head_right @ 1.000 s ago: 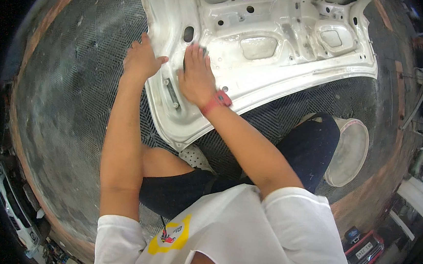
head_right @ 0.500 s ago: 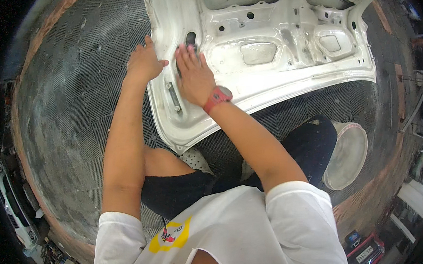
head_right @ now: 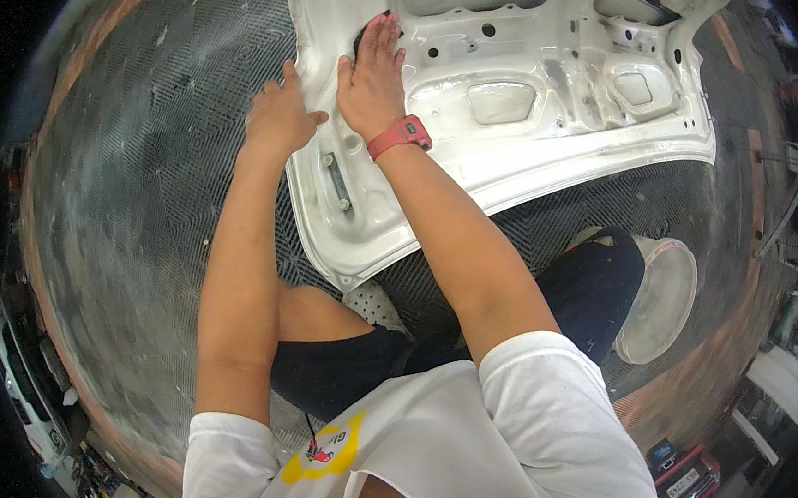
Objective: The person scrubs the inside of a white car hood with a sponge and water, then wipes the exterior of a white car with a blue cloth. The person returns to scrub the hood again.
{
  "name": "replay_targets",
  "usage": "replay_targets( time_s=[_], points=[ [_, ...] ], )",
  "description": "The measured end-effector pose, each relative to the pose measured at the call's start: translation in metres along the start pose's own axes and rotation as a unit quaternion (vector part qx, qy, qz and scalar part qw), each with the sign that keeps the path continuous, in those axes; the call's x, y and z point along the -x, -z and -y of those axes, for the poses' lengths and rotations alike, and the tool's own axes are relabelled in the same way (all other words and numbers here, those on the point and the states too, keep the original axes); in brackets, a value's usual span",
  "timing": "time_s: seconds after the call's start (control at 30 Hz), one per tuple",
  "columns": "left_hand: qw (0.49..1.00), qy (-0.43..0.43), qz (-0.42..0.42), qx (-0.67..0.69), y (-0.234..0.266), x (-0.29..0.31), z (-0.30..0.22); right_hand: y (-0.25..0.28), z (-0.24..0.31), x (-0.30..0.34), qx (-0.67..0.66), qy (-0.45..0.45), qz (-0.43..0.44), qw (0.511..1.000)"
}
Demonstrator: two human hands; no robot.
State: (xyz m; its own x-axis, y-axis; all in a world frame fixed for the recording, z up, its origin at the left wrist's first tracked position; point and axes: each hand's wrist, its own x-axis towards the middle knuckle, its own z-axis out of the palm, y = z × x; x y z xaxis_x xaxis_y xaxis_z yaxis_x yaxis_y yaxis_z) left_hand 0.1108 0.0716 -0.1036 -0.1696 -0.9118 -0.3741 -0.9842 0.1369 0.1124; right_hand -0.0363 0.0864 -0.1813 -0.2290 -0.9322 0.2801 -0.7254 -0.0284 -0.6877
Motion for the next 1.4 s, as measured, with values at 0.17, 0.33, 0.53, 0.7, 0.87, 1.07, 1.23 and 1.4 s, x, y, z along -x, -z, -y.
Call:
replay_targets(
  time_s=[0.17, 0.33, 0.53, 0.7, 0.87, 1.07, 1.23, 1.4],
  points=[
    [1.0, 0.017, 0.006, -0.008, 0.0, -0.002, -0.002, 0.025, -0.031, 0.052, -0.02, -0.075, 0.159, 0.984],
    [0.999, 0.031, 0.021, 0.012, 0.005, -0.005, -0.003, 0.024, -0.009, 0.016, -0.156, -0.086, 0.115, 0.977],
    [1.0, 0.017, -0.009, -0.002, -0.001, -0.002, -0.006, 0.038, -0.046, 0.036, -0.047, -0.05, 0.16, 0.985],
    [1.0, 0.03, 0.009, -0.002, 0.001, -0.004, 0.001, 0.03, -0.014, -0.006, -0.167, -0.053, 0.104, 0.979],
    [1.0, 0.004, -0.011, -0.02, -0.007, -0.005, -0.002, 0.004, -0.016, 0.026, -0.049, 0.039, 0.071, 0.995],
    [0.999, -0.002, -0.023, -0.024, -0.01, -0.006, 0.006, -0.001, 0.013, -0.005, -0.001, 0.088, -0.023, 0.996],
    [0.999, -0.01, -0.016, -0.032, -0.01, -0.009, 0.002, 0.005, 0.003, 0.024, 0.038, 0.098, 0.048, 0.993],
    [0.999, -0.003, -0.002, -0.036, -0.007, -0.013, 0.006, 0.049, -0.015, 0.073, 0.142, 0.155, 0.241, 0.947]
  ],
)
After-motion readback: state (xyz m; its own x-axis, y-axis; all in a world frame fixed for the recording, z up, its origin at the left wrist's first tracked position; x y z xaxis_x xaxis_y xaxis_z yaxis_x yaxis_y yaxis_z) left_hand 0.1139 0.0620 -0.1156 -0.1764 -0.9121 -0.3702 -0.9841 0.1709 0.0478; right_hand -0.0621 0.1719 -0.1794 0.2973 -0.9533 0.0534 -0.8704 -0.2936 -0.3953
